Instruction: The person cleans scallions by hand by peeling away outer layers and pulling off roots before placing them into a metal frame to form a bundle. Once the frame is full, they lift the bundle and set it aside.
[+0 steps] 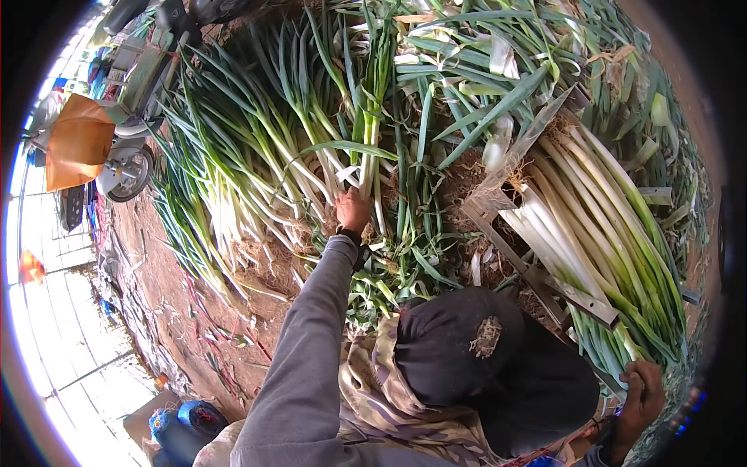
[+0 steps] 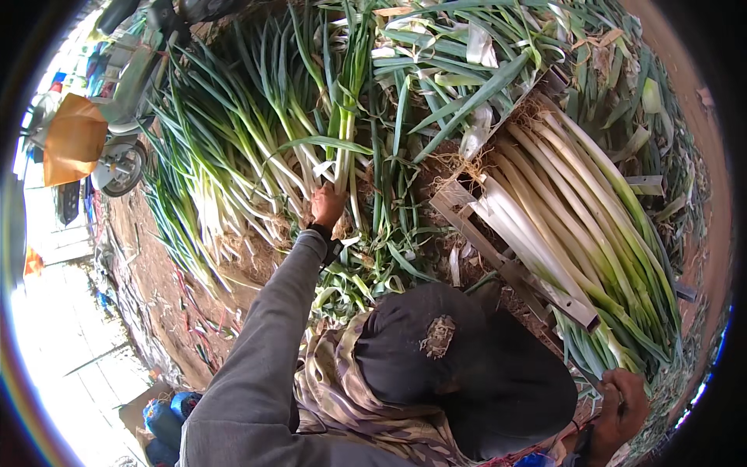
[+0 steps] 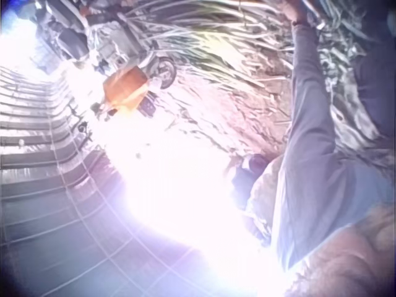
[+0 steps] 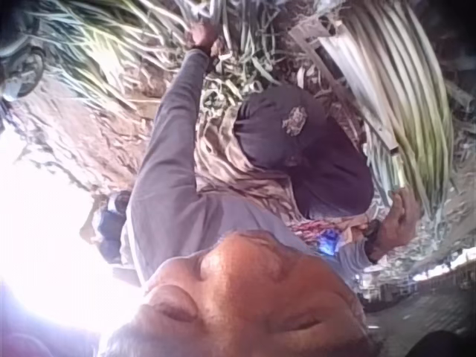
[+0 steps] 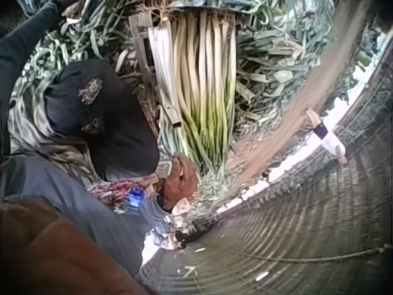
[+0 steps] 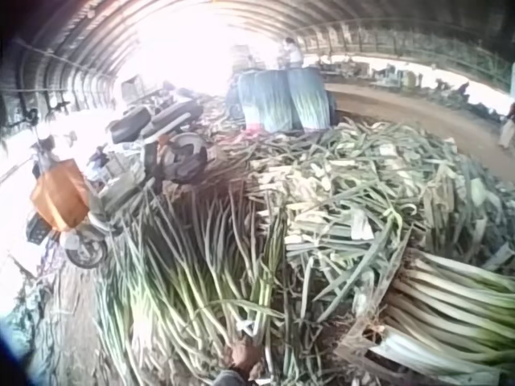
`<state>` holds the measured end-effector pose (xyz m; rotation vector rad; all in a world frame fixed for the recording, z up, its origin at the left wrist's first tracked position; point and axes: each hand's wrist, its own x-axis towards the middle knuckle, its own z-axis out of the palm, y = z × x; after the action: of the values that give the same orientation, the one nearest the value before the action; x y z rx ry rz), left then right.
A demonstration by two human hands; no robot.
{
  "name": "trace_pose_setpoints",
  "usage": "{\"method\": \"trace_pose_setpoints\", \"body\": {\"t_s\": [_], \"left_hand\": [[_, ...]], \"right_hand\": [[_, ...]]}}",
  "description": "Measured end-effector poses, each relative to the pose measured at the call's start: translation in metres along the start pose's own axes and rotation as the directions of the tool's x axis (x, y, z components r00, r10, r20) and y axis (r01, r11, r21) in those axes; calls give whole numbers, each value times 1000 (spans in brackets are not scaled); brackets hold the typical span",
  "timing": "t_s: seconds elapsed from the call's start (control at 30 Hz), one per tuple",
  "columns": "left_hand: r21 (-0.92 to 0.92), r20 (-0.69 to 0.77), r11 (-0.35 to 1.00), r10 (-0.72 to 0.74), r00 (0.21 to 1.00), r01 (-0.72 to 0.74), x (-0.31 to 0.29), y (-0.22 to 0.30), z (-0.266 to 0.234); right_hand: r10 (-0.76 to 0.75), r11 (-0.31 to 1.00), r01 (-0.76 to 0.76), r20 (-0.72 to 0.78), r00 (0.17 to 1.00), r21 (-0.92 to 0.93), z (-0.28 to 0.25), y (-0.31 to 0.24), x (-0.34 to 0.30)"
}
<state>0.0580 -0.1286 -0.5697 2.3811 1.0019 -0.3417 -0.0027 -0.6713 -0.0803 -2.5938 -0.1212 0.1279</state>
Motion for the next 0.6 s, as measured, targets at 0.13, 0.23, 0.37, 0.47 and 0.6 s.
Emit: {"method": "trace_pose_setpoints", "body": {"t_s": [0.13, 0.23, 0.37, 0.47, 0.6], "left_hand": [[35, -111, 997, 71, 991, -67, -7, -2, -20], [-537, 203, 838, 16, 979, 98, -22, 6, -49], [-896, 286, 435, 417, 862, 87, -81, 62, -135], [-796, 434, 582, 360, 826, 165, -78, 49, -148], [-551, 185, 702, 630, 754, -452, -92, 19, -129]], "right_hand": [[-5, 997, 5, -12, 1000, 80, 15, -19, 0], [-31, 995, 33, -23, 999, 89, 15, -24, 0], [-121, 990, 122, -22, 992, 71, 13, -33, -2], [-154, 980, 148, 32, 988, 129, 22, -46, 7], [-339, 940, 340, 57, 939, -4, 39, -85, 24]]}}
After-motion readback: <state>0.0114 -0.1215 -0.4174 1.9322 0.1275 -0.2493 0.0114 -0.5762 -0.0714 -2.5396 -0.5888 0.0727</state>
